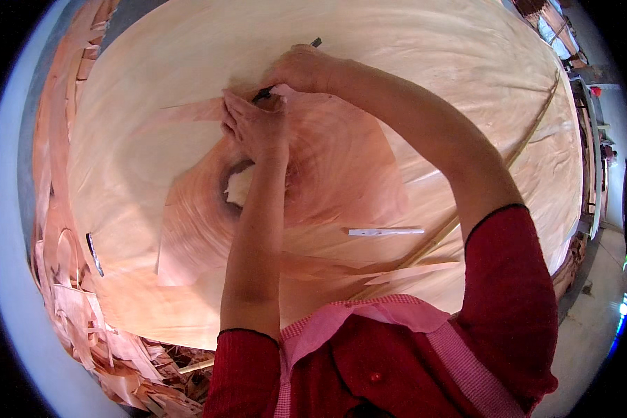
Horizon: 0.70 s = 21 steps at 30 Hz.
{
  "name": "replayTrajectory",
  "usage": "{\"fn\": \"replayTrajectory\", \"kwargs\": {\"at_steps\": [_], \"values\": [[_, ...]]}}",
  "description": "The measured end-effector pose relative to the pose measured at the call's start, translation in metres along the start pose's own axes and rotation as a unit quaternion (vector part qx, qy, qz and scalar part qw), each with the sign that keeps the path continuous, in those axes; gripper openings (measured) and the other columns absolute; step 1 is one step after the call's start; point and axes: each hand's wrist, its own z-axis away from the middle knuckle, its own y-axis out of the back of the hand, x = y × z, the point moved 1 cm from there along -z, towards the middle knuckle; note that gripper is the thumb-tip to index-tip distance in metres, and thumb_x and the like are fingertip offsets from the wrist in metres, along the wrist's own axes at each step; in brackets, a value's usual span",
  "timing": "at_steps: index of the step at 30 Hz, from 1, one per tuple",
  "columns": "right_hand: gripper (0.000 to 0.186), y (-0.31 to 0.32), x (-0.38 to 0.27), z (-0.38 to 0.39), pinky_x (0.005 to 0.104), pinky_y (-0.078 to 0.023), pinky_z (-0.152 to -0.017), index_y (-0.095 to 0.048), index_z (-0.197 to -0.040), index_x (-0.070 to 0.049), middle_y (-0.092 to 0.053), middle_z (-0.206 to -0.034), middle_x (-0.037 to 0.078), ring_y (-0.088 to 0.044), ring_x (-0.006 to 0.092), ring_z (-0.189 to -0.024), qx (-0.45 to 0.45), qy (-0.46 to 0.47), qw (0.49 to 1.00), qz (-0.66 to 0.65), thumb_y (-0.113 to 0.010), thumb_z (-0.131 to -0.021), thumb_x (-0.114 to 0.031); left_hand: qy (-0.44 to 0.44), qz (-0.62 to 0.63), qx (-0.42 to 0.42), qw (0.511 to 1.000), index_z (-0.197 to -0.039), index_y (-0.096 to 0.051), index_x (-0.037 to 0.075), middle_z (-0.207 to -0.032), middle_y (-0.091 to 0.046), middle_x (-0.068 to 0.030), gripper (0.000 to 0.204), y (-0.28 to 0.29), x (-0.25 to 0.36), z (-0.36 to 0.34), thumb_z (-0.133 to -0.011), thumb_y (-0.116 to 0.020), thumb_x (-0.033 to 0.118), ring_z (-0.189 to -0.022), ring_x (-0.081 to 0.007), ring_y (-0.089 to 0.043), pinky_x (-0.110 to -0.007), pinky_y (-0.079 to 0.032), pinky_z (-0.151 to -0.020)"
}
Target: The person lifts and examines large sheets of wood veneer from a stack, uses a utility knife to cut smaller sections and patches, and applies tape to pieces of the veneer.
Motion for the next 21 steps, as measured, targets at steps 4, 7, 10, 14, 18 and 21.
{"fn": "replayTrajectory", "kwargs": {"at_steps": [4, 7, 10, 14, 18, 21], "values": [[0.029, 0.007, 0.001, 0.033, 0.0399, -0.047, -0.063, -0.054, -0.103, -0.023, -0.061, -0.082, 0.006, -0.06, 0.0265, -0.076, -0.008, -0.075, 0.997, 0.02, -0.043, -0.079, -0.012, -0.002, 0.005, -0.01, 1.0, -0.129, -0.017, -0.006, -0.133, -0.029, -0.0174, 0.09, -0.001, -0.003, 0.001, -0.067, -0.067, 0.037, -0.126, -0.0273, -0.022, -0.043, -0.016, -0.102], [0.03, -0.002, -0.014, 0.084, 0.0405, -0.047, -0.06, -0.048, -0.11, -0.022, -0.061, -0.081, 0.009, -0.06, 0.0281, -0.073, 0.009, -0.187, 0.982, 0.012, -0.042, -0.082, -0.015, 0.014, 0.002, -0.023, 1.0, -0.129, -0.017, -0.006, -0.134, -0.026, -0.0175, 0.091, -0.001, -0.005, 0.001, -0.067, -0.066, 0.039, -0.127, -0.0274, -0.02, -0.043, -0.015, -0.103], [0.034, 0.011, -0.039, 0.111, 0.0405, -0.046, -0.062, -0.041, -0.116, -0.021, -0.061, -0.084, 0.01, -0.059, 0.0289, -0.076, -0.002, -0.297, 0.953, -0.063, -0.045, -0.082, -0.02, 0.012, -0.008, -0.026, 1.0, -0.13, -0.018, -0.004, -0.135, -0.025, -0.0173, 0.089, 0.0, -0.004, 0.0, -0.069, -0.065, 0.04, -0.127, -0.028, -0.018, -0.044, -0.014, -0.103], [0.028, 0.011, -0.008, 0.111, 0.0417, -0.044, -0.067, -0.051, -0.103, -0.013, -0.061, -0.083, 0.012, -0.058, 0.0306, -0.079, 0.03, -0.396, 0.908, -0.135, -0.052, -0.08, -0.029, -0.014, -0.012, -0.052, 0.998, -0.13, -0.025, 0.003, -0.136, -0.023, -0.0149, 0.077, 0.005, 0.004, 0.0, -0.072, -0.062, 0.038, -0.128, -0.0295, -0.016, -0.047, -0.012, -0.103], [0.021, 0.011, -0.007, 0.113, 0.0413, -0.043, -0.062, -0.056, -0.085, -0.01, -0.059, -0.074, 0.01, -0.057, 0.0301, -0.07, 0.101, -0.399, 0.908, -0.086, -0.055, -0.078, -0.03, -0.059, -0.064, -0.058, 0.995, -0.129, -0.032, 0.009, -0.138, -0.021, -0.0111, 0.066, 0.004, 0.005, -0.005, -0.074, -0.059, 0.033, -0.128, -0.0296, -0.016, -0.05, -0.011, -0.101], [0.018, 0.01, -0.021, 0.126, 0.0386, -0.044, -0.058, -0.055, -0.082, -0.011, -0.059, -0.07, 0.008, -0.056, 0.0279, -0.065, 0.193, -0.293, 0.936, -0.038, -0.055, -0.078, -0.028, -0.156, -0.147, -0.003, 0.977, -0.124, -0.039, 0.014, -0.135, -0.027, -0.009, 0.055, 0.003, 0.004, -0.011, -0.075, -0.055, 0.035, -0.125, -0.0277, -0.023, -0.049, -0.016, -0.101]]}}
